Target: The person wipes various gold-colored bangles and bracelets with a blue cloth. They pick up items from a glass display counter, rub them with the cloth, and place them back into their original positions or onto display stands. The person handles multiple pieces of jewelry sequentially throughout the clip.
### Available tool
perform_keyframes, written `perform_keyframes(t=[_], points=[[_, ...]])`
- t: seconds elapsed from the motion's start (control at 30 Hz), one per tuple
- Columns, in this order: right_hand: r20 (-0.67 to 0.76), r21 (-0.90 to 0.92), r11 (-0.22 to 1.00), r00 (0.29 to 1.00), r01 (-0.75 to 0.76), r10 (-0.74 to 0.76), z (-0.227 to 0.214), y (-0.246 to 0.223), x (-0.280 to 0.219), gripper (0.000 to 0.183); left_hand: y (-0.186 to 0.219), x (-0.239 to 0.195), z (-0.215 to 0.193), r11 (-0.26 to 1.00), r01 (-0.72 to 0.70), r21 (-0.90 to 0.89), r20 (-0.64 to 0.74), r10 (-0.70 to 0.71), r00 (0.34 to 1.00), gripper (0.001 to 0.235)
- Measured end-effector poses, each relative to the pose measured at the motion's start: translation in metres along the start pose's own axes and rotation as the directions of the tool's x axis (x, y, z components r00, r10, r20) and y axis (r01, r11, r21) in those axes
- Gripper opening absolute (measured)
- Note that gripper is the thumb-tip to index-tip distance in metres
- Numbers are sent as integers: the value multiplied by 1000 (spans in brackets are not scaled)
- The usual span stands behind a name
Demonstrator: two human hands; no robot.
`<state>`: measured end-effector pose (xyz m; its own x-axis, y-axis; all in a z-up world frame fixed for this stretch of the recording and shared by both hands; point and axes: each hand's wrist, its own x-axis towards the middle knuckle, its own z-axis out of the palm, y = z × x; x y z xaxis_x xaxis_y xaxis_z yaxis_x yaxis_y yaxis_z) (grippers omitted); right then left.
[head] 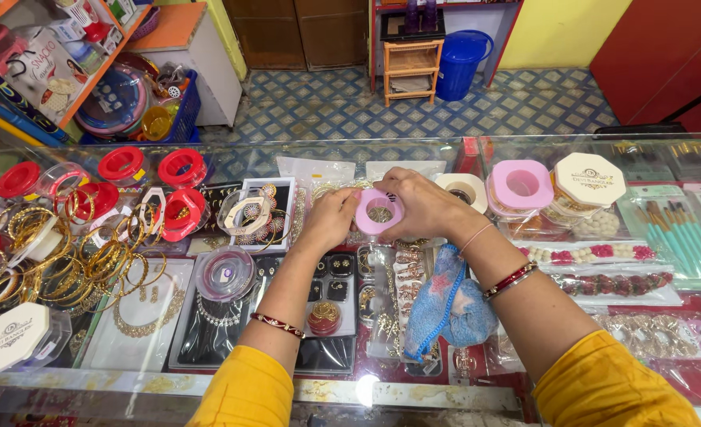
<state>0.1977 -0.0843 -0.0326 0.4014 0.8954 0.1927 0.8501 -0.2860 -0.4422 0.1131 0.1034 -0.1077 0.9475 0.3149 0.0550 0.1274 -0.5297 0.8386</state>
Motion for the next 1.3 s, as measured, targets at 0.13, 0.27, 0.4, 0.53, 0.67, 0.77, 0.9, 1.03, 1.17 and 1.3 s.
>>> perform_keyframes(t=[0.13, 0.27, 0.4, 0.53, 0.67, 0.77, 0.9, 1.03, 1.17, 1.3], points=[[19, 10, 999, 999, -41, 41, 3, 1, 1, 89, -4, 2, -2, 997, 73, -29, 65, -71, 995, 34], [39, -19, 997, 997, -71, 71, 6, 3, 2, 86, -14, 2, 3, 945, -298, 138, -83, 311, 947, 31], [75, -106, 989, 991, -107, 115, 1, 4, 4, 84, -3, 3, 7, 992, 84, -92, 29, -82, 996, 42], [142, -252, 952, 967, -172, 212, -13, 8, 5, 84, 1, 8, 15, 1000, -17, -23, 34, 18, 999, 62], [140, -339, 928, 967, -157, 215, -18, 18, 5, 94, 0, 16, 32, 999, -21, -33, 38, 22, 999, 65], [150, -369, 910, 954, -191, 261, -21, 25, -1, 100, 3, 19, 41, 995, -40, -86, 56, 45, 997, 64], [148, -410, 881, 936, -236, 319, -21, 31, -4, 104, 8, 23, 50, 982, -29, -184, 67, 42, 997, 61], [128, -391, 880, 930, -271, 344, -19, 33, -8, 106, 12, 25, 48, 970, -23, -241, 103, 50, 993, 55], [101, -366, 887, 935, -282, 339, -19, 33, -12, 105, 17, 25, 46, 971, -6, -239, 115, 34, 993, 52], [1, -344, 894, 952, -286, 305, -15, 31, -24, 117, 23, 22, 43, 974, -34, -222, 100, 58, 993, 49]])
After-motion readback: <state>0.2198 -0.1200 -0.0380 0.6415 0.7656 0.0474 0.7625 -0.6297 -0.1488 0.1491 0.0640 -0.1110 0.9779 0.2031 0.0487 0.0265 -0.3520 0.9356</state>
